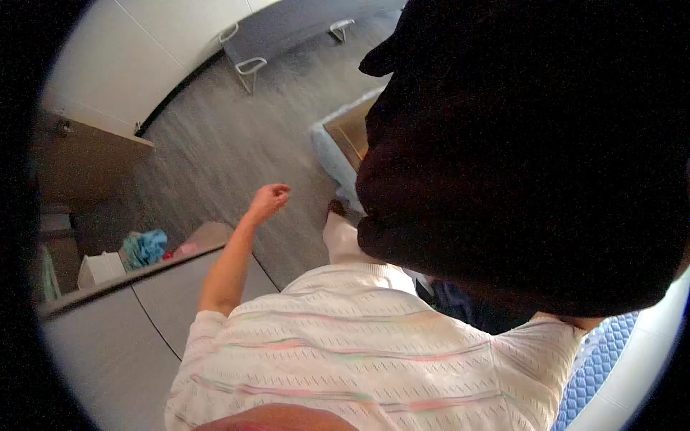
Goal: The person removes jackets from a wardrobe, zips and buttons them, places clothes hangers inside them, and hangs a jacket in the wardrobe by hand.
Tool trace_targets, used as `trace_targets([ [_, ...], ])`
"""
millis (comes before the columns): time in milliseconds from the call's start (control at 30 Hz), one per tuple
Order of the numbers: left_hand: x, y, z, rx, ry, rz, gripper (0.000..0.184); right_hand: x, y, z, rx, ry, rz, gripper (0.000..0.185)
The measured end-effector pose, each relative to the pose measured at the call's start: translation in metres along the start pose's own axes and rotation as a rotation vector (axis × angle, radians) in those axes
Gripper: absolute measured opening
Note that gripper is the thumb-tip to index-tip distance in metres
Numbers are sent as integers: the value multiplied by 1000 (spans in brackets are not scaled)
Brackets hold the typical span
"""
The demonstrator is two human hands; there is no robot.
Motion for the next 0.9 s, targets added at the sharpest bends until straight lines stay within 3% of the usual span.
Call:
trace_targets([
  [100, -23, -24, -44, 54, 63, 24, 32, 38, -77, 11, 41, -44, 31, 23],
  [200, -107, -42, -69, 132, 88, -175, 32, 78, -160, 29, 113, -124, 104, 22],
  [233, -105, -27, -82, 140, 102, -290, 32, 91, -189, 38, 144, -168, 128, 22],
  [267, -148, -27, -81, 130, 100, -332, 28, 105, -214, 47, 173, -199, 150, 22],
  [300, -148, -11, -89, 153, 119, -460, 23, 119, -238, 59, 212, -240, 177, 22],
  [400, -184, -4, -125, -210, -158, -503, 19, 161, -305, 105, 356, -405, 264, 21],
  [533, -217, -64, -187, -310, -266, -585, 14, 210, -370, 174, 587, -681, 358, 20],
  [700, -217, -201, -313, -106, -106, -725, 10, 234, -424, 212, 819, -1118, 525, 21],
  [767, -179, -274, -361, 16, 12, -628, 8, 246, -435, 208, 842, -1146, 773, 22],
  [900, -64, -420, -392, 24, 51, -368, 18, 286, -446, 201, 907, -1262, 745, 22],
])
Point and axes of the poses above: each hand's wrist, its own y-axis away from the middle knuckle, its own z-axis out of the palm, x = y × z, the point moved 1 cm from there along -y, towards the middle knuckle, and after that the axes turned 5 degrees about -y, right-handed, at the moved point
